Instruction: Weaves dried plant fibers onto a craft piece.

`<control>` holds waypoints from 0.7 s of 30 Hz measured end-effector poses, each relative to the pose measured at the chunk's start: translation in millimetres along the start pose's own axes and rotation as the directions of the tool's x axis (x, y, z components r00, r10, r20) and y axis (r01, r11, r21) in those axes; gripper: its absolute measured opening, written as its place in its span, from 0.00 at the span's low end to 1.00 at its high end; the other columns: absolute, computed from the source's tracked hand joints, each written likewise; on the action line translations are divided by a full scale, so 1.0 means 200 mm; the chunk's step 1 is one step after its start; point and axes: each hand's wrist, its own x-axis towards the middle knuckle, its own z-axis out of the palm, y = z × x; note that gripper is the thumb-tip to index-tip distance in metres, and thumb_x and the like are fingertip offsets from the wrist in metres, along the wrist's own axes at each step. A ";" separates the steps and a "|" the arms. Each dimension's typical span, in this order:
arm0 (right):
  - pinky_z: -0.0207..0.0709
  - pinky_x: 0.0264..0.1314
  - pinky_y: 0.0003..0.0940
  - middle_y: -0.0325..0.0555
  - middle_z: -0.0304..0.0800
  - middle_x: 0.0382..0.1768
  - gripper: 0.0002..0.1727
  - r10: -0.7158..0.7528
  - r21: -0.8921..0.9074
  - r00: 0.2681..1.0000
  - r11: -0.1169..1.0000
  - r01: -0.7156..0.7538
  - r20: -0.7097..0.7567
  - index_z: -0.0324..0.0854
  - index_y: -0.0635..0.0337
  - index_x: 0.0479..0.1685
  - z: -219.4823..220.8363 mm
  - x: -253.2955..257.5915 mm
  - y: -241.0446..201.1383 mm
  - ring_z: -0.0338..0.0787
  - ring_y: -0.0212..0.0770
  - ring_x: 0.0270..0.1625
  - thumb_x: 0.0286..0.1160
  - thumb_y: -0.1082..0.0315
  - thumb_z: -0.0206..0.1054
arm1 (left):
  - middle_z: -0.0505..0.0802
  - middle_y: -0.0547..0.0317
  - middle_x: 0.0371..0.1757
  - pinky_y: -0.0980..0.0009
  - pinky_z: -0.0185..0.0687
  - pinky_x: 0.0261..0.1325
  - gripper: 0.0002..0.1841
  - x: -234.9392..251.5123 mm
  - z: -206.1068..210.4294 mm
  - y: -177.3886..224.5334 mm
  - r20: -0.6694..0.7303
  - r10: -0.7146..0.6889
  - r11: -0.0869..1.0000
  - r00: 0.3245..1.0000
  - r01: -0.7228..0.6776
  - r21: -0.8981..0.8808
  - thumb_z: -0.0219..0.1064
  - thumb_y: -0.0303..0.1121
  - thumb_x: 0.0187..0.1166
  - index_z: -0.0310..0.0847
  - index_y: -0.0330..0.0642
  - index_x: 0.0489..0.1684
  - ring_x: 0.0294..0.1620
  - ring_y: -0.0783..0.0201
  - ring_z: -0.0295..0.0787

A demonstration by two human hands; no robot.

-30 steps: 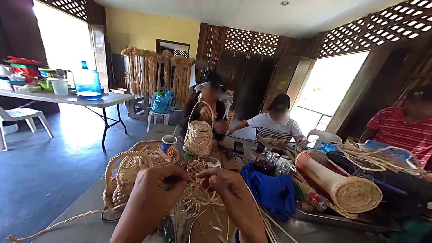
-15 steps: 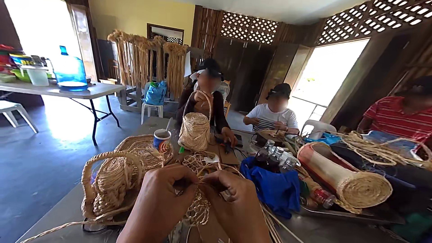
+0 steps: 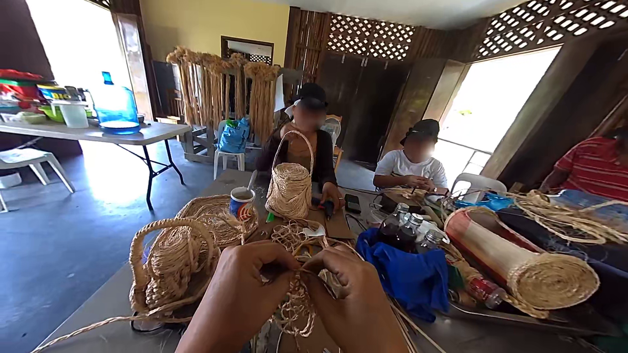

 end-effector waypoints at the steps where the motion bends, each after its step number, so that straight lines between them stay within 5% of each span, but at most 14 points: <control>1: 0.77 0.40 0.26 0.30 0.90 0.27 0.06 0.006 0.003 1.000 1.000 -0.006 0.003 0.90 0.51 0.27 0.00 0.00 0.00 0.87 0.27 0.37 0.65 0.64 0.69 | 0.94 0.74 0.30 0.89 0.84 0.34 0.04 0.00 0.00 0.00 0.000 0.001 1.000 1.000 -0.001 0.002 0.71 0.29 0.63 0.93 0.48 0.29 0.29 0.88 0.87; 18: 0.79 0.32 0.27 0.32 0.89 0.25 0.06 0.076 0.054 0.994 0.995 -0.080 0.076 0.88 0.52 0.28 -0.01 0.00 0.01 0.88 0.25 0.31 0.64 0.65 0.66 | 0.93 0.74 0.29 0.90 0.83 0.34 0.04 0.00 0.03 0.00 -0.007 0.018 1.000 1.000 -0.018 0.020 0.71 0.29 0.61 0.92 0.47 0.28 0.29 0.88 0.86; 21: 0.84 0.42 0.26 0.35 0.93 0.36 0.14 0.049 0.227 0.994 0.971 -0.069 0.095 0.89 0.58 0.45 -0.02 0.01 0.04 0.90 0.26 0.40 0.72 0.57 0.71 | 0.92 0.74 0.28 0.90 0.82 0.32 0.04 -0.01 0.02 0.00 -0.019 0.012 0.999 1.000 -0.012 0.039 0.71 0.29 0.60 0.92 0.47 0.27 0.28 0.89 0.85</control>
